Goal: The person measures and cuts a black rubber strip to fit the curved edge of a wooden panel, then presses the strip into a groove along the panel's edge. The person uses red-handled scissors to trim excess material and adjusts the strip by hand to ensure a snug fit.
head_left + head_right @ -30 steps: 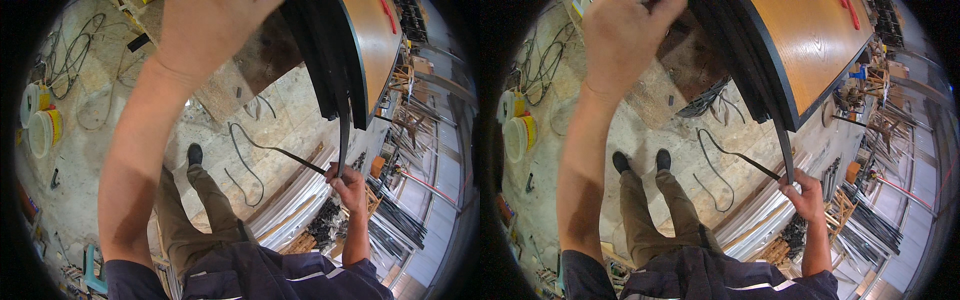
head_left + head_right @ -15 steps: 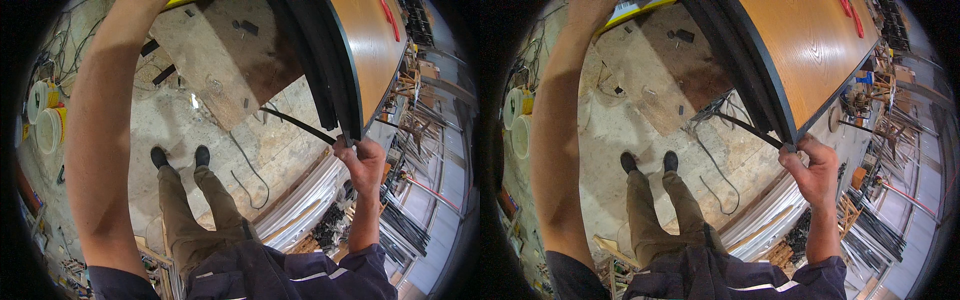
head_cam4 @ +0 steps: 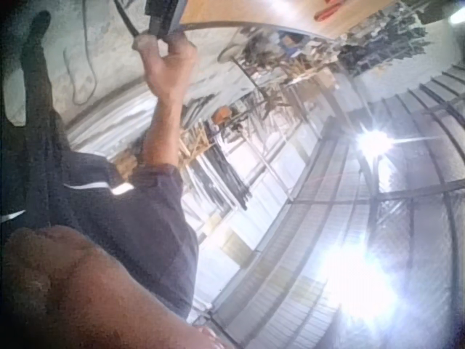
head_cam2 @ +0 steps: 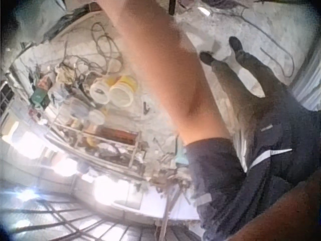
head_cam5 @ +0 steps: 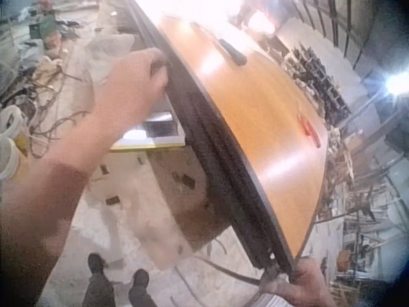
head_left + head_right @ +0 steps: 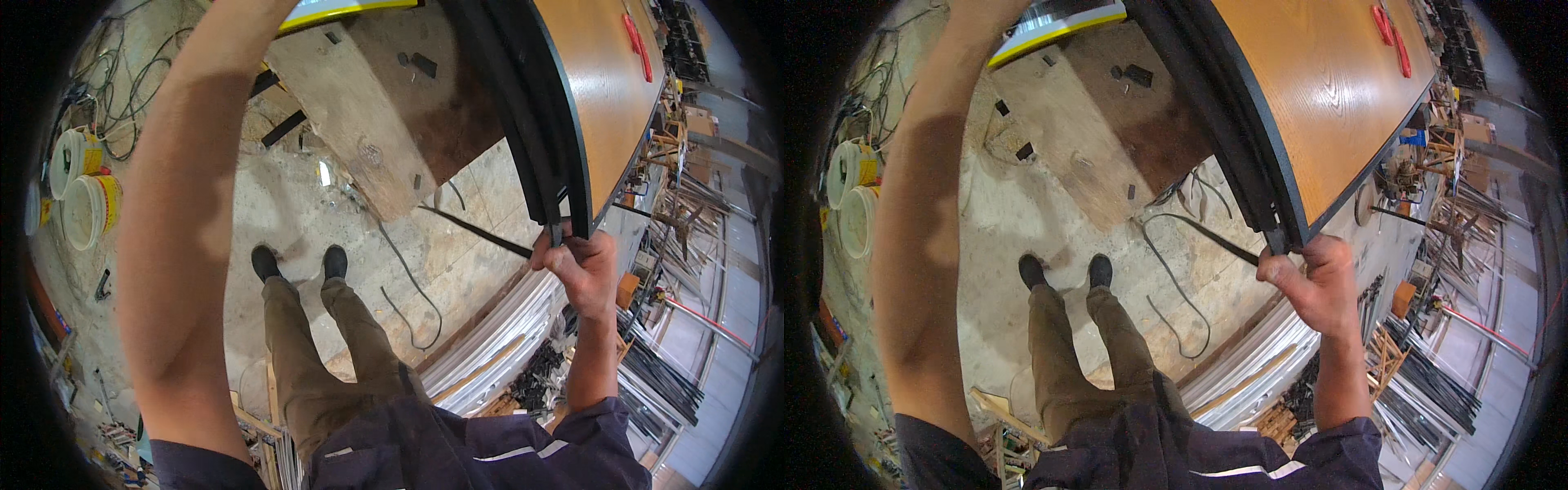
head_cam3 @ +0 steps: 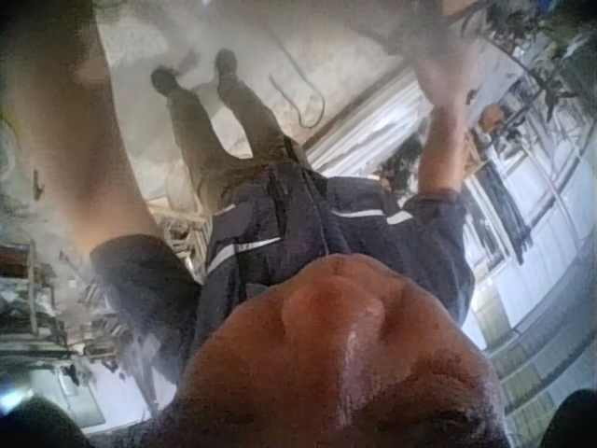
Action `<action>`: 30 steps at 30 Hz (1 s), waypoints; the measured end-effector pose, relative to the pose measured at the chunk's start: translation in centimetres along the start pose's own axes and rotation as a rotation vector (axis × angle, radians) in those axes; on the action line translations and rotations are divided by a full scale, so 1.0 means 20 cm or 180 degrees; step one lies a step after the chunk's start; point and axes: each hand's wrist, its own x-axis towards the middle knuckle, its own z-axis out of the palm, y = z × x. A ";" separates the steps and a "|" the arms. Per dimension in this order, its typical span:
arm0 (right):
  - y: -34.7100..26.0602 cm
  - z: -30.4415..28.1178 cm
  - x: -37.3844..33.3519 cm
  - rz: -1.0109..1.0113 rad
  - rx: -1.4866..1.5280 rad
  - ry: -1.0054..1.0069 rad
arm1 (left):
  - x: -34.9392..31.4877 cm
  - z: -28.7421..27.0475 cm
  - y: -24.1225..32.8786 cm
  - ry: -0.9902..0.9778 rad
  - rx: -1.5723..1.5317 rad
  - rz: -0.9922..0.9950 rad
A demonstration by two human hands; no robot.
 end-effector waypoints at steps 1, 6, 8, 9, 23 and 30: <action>-0.02 0.01 0.00 0.0026 0.0203 -0.0131 | 0.01 -0.01 0.00 0.0045 -0.0064 0.0034; -0.04 0.04 -0.08 0.0502 -0.0171 -0.0126 | -0.15 -0.13 0.28 -0.0342 -0.0280 -0.0786; 0.07 0.02 -0.19 0.0514 -0.0094 -0.0050 | -0.32 -0.22 0.42 -0.0449 -0.0825 -0.1235; 0.14 0.01 -0.28 0.0563 -0.0043 0.0036 | -0.41 -0.25 0.52 -0.0716 -0.1445 -0.1472; 0.40 0.06 -0.90 0.0827 0.0490 -0.0947 | -1.36 -0.36 1.21 -0.2088 -0.4196 -0.5114; 0.62 -0.02 -1.04 0.1594 -0.0270 -0.1296 | -1.40 -0.31 1.11 -0.1975 -0.4732 -0.4933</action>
